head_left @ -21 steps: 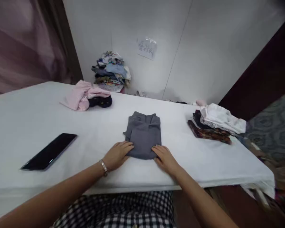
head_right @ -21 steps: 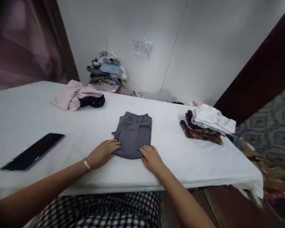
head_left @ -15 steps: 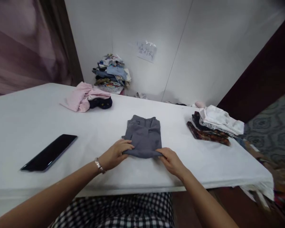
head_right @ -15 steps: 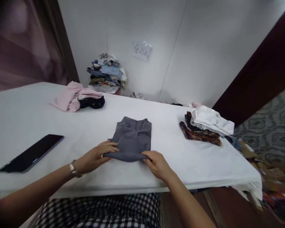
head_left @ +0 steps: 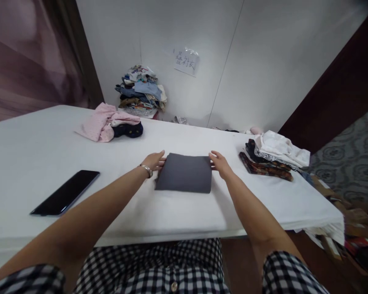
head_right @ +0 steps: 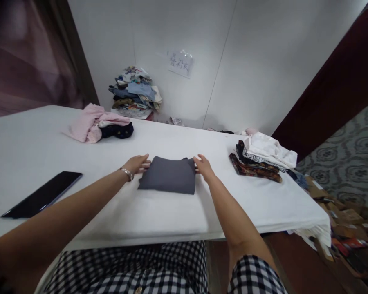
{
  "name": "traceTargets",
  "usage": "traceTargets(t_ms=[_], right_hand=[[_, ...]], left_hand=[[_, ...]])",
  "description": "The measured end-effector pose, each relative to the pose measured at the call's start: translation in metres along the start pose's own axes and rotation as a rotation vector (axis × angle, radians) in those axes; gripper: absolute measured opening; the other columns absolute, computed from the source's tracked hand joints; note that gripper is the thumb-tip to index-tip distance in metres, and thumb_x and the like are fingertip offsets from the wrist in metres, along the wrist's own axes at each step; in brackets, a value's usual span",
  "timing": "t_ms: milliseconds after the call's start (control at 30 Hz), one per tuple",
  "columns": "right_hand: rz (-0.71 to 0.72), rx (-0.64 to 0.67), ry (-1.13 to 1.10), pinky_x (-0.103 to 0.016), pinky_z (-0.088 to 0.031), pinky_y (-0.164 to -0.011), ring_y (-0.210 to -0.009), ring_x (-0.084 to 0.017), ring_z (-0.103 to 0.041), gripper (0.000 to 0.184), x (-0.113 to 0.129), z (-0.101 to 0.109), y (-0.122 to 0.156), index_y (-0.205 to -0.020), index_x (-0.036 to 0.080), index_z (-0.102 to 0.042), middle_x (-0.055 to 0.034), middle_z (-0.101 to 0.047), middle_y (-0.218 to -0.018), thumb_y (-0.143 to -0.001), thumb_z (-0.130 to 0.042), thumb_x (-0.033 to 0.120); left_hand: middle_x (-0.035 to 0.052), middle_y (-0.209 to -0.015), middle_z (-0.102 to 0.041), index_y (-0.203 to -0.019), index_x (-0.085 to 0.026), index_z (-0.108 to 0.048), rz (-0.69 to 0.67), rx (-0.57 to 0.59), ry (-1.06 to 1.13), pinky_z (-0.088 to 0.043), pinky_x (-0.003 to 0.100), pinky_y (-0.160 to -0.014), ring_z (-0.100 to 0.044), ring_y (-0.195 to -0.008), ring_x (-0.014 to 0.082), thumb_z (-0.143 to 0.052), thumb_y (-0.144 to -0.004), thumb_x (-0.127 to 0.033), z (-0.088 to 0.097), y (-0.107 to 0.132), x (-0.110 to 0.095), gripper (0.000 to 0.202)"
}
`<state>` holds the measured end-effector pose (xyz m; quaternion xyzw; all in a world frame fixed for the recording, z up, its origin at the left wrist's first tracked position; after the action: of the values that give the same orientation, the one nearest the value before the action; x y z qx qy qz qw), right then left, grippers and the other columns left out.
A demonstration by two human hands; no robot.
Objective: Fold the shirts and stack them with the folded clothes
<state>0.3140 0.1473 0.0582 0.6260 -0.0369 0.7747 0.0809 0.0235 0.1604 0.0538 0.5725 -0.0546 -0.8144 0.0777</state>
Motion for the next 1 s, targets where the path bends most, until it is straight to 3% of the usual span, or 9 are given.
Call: traceTargets(t_ms=[100,200,367,500,600,700,800,1000], right_hand=[[-0.041,0.009,0.027,-0.029,-0.05,-0.064,-0.077,-0.016,-0.061,0.059,-0.033,-0.009,0.001,-0.128,0.022,-0.047,-0.0099,-0.062,-0.107,-0.074,-0.061,0.043],[0.022,-0.022,0.069,-0.031,-0.05,-0.076,-0.09,-0.018,-0.06,0.062,-0.061,-0.01,0.013,-0.129,0.021,-0.046,-0.0114,-0.057,-0.119,-0.073,-0.062,0.04],[0.078,-0.053,0.174,-0.034,-0.051,-0.076,-0.082,-0.017,-0.061,0.066,-0.081,-0.01,0.019,-0.132,0.024,-0.044,-0.0077,-0.062,-0.109,-0.071,-0.063,0.041],[0.137,-0.06,0.25,-0.038,-0.047,-0.087,-0.094,-0.021,-0.059,0.063,-0.072,-0.017,0.015,-0.129,0.023,-0.048,-0.0067,-0.062,-0.11,-0.069,-0.062,0.032],[0.255,-0.075,0.189,-0.038,-0.042,-0.095,-0.107,-0.021,-0.055,0.056,-0.052,-0.021,0.013,-0.125,0.02,-0.052,-0.007,-0.058,-0.12,-0.07,-0.057,0.028],[0.317,-0.113,0.175,-0.037,-0.041,-0.097,-0.108,-0.021,-0.055,0.05,-0.04,-0.022,0.012,-0.122,0.019,-0.055,-0.0068,-0.059,-0.119,-0.072,-0.054,0.028],[0.241,-0.115,0.294,-0.039,-0.041,-0.097,-0.106,-0.021,-0.056,0.047,-0.048,-0.023,0.008,-0.118,0.021,-0.058,-0.0052,-0.062,-0.117,-0.071,-0.055,0.024],[0.281,-0.077,0.428,-0.035,-0.036,-0.102,-0.116,-0.019,-0.051,0.046,-0.046,-0.027,0.01,-0.125,0.02,-0.052,-0.0061,-0.056,-0.126,-0.079,-0.052,0.026]], left_hand=[[0.0091,-0.085,-0.064,-0.085,-0.015,-0.059,-0.018,-0.068,-0.069,-0.045,0.029,-0.065,-0.059,-0.077,0.0193,-0.051,-0.075,-0.049,0.007,0.007,0.012,0.036],[0.0057,-0.081,-0.064,-0.081,-0.018,-0.061,-0.062,-0.101,-0.184,-0.042,0.031,-0.069,-0.058,-0.078,0.0205,-0.051,-0.075,-0.048,0.014,0.022,0.034,0.032],[0.0036,-0.083,-0.065,-0.086,-0.02,-0.06,-0.16,-0.046,-0.369,-0.041,0.03,-0.067,-0.059,-0.076,0.0204,-0.049,-0.074,-0.057,0.004,0.024,0.061,0.04],[0.006,-0.088,-0.065,-0.094,-0.02,-0.06,-0.244,-0.026,-0.45,-0.041,0.031,-0.067,-0.059,-0.08,0.0222,-0.052,-0.073,-0.053,-0.015,0.018,0.052,0.039],[0.004,-0.082,-0.063,-0.084,-0.019,-0.057,-0.208,-0.027,-0.393,-0.042,0.028,-0.067,-0.059,-0.08,0.0199,-0.049,-0.076,-0.044,-0.022,0.019,0.043,0.028],[0.0022,-0.074,-0.061,-0.077,-0.019,-0.053,-0.147,-0.044,-0.369,-0.042,0.027,-0.065,-0.058,-0.074,0.0179,-0.042,-0.08,-0.037,-0.021,0.022,0.042,0.021],[0.0035,-0.072,-0.059,-0.082,-0.018,-0.053,-0.109,-0.09,-0.429,-0.04,0.029,-0.064,-0.056,-0.072,0.0198,-0.044,-0.078,-0.032,-0.012,0.024,0.047,0.017],[0.0076,-0.087,-0.063,-0.101,-0.017,-0.053,-0.164,-0.059,-0.485,-0.041,0.031,-0.072,-0.059,-0.085,0.0228,-0.043,-0.081,-0.029,-0.013,0.026,0.039,0.025]])
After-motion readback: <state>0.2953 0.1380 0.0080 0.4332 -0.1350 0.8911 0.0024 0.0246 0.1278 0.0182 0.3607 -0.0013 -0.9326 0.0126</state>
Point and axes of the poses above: each hand's wrist, its own y-axis away from the middle knuckle, its own z-axis out of the back of the hand, x = y × z, the point moved 9 cm from there along -y, towards the middle knuckle
